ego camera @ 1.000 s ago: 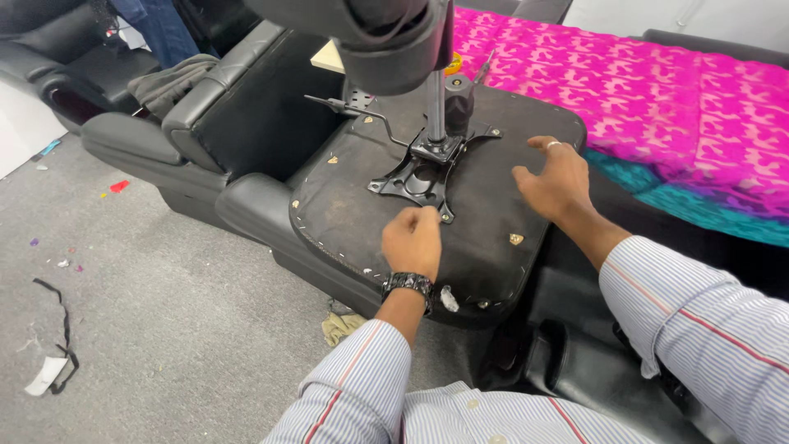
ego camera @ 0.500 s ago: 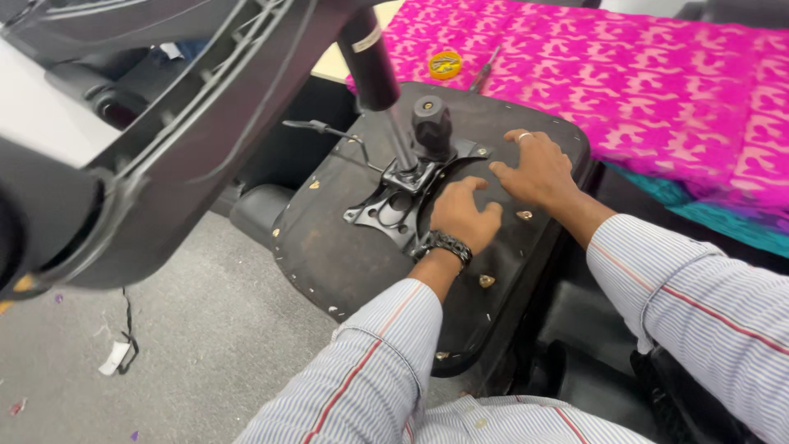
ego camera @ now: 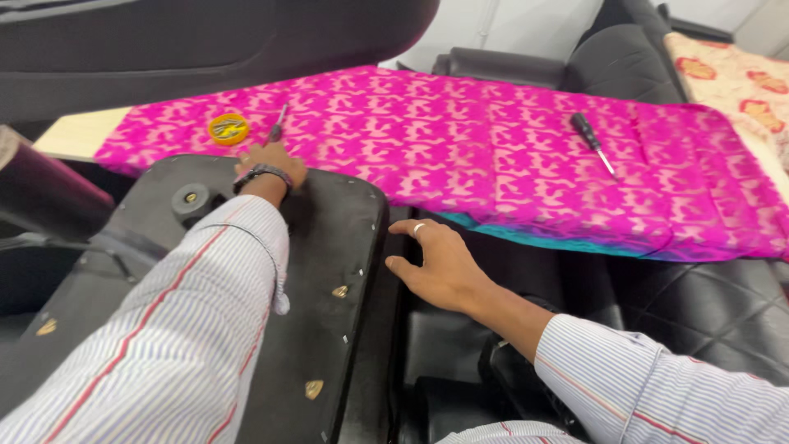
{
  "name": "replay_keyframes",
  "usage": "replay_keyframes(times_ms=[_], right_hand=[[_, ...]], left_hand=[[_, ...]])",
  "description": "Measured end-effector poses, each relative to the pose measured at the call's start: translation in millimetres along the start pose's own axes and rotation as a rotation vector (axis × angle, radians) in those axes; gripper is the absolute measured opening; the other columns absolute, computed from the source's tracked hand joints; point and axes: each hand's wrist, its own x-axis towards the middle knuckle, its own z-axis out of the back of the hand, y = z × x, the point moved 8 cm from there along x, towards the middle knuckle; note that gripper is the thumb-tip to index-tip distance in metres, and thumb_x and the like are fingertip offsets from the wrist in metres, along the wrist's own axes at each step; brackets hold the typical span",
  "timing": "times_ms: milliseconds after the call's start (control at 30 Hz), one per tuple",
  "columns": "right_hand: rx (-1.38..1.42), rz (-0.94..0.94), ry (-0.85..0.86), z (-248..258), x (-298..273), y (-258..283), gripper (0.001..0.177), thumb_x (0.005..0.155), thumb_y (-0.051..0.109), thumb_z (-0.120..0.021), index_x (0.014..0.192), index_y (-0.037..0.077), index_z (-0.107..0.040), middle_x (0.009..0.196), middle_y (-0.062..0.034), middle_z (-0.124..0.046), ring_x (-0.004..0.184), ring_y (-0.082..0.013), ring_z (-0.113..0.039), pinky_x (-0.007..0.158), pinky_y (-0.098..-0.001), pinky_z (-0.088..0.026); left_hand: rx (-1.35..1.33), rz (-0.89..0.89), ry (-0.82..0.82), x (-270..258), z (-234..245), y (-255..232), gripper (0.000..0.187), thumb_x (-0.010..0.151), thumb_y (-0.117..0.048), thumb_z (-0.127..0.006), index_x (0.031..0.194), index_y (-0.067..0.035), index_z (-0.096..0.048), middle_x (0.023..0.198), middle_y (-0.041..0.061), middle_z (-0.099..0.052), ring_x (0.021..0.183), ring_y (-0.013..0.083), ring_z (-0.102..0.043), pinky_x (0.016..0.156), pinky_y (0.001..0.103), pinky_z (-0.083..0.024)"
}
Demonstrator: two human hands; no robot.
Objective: The person uses a screwdriver to tighten screws on the underside of an inverted office chair seat, securing the seat to its central gas-lift column. The person repeatedly inserts and turns screws into the metal mounting plate while holding the seat steady.
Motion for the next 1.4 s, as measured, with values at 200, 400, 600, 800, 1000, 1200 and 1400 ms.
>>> replay_keyframes(times_ms=[200, 400, 600, 800, 1000, 1200, 1400], right_hand=[[-0.008, 0.032, -0.002, 17, 18, -10, 0.051, 0.087, 0.027, -0.070, 0.132, 0.006, -0.062, 0.130, -0.0143, -0.068, 0.111, -0.0263, -0.065, 0.099, -0.0418, -0.051], [-0.006, 0.003, 0.019, 4, 17, -10, 0.050, 0.088, 0.026, -0.070, 0.132, 0.005, -0.063, 0.125, -0.0138, -0.069, 0.098, -0.0223, -0.068, 0.095, -0.0406, -0.052], [0.000, -0.102, 0.019, -3, -2, -8, 0.048, 0.086, 0.026, -0.070, 0.131, 0.011, -0.065, 0.119, -0.0106, -0.071, 0.073, -0.0174, -0.063, 0.076, -0.0365, -0.056], [0.010, -0.091, -0.049, 6, -2, -5, 0.043, 0.086, 0.026, -0.071, 0.126, 0.010, -0.069, 0.115, -0.0097, -0.073, 0.062, -0.0145, -0.059, 0.065, -0.0327, -0.055], [0.014, -0.118, -0.051, 7, 5, -7, 0.042, 0.086, 0.025, -0.070, 0.125, 0.010, -0.068, 0.113, -0.0074, -0.073, 0.057, -0.0132, -0.058, 0.061, -0.0318, -0.054], [0.002, -0.131, -0.073, 10, 6, -10, 0.041, 0.087, 0.026, -0.071, 0.125, 0.011, -0.069, 0.095, -0.0081, -0.075, 0.060, -0.0125, -0.058, 0.062, -0.0322, -0.053], [0.011, -0.089, -0.123, 16, 0, -4, 0.040, 0.086, 0.027, -0.072, 0.123, 0.011, -0.072, 0.083, -0.0077, -0.072, 0.061, -0.0137, -0.057, 0.063, -0.0333, -0.051]], left_hand=[[0.091, 0.054, 0.162, 35, -16, 4, 0.070, 0.100, -0.057, -0.043, 0.157, -0.015, -0.043, 0.166, 0.022, -0.029, 0.157, 0.0448, -0.012, 0.124, 0.064, -0.013], [0.080, 0.070, 0.180, 63, -44, 21, 0.073, 0.095, -0.058, -0.042, 0.155, -0.015, -0.042, 0.165, 0.020, -0.025, 0.156, 0.0442, -0.006, 0.119, 0.070, -0.006], [0.227, -0.111, 0.145, 99, -60, 21, 0.084, 0.100, -0.064, -0.038, 0.153, 0.000, -0.050, 0.156, 0.030, -0.049, 0.149, 0.0456, -0.039, 0.126, 0.061, -0.002], [0.122, -0.033, 0.092, 81, -46, 22, 0.081, 0.093, -0.057, -0.050, 0.165, -0.033, -0.020, 0.152, 0.023, -0.047, 0.140, 0.0499, -0.043, 0.113, 0.077, -0.006], [-0.055, -0.212, -0.255, 46, -20, 13, 0.032, 0.088, -0.044, -0.069, 0.107, -0.022, -0.080, 0.111, 0.015, -0.074, 0.116, 0.0390, -0.063, 0.114, 0.076, -0.011], [-0.116, -0.364, -0.582, 39, 4, -8, 0.015, 0.100, -0.021, -0.070, 0.102, -0.014, -0.083, 0.090, 0.015, -0.075, 0.083, 0.0363, -0.073, 0.080, 0.047, -0.059], [-0.277, -0.439, -0.861, -1, 40, -17, 0.017, 0.091, -0.017, -0.075, 0.084, -0.002, -0.074, 0.077, 0.019, -0.071, 0.071, 0.0378, -0.070, 0.070, 0.049, -0.055]])
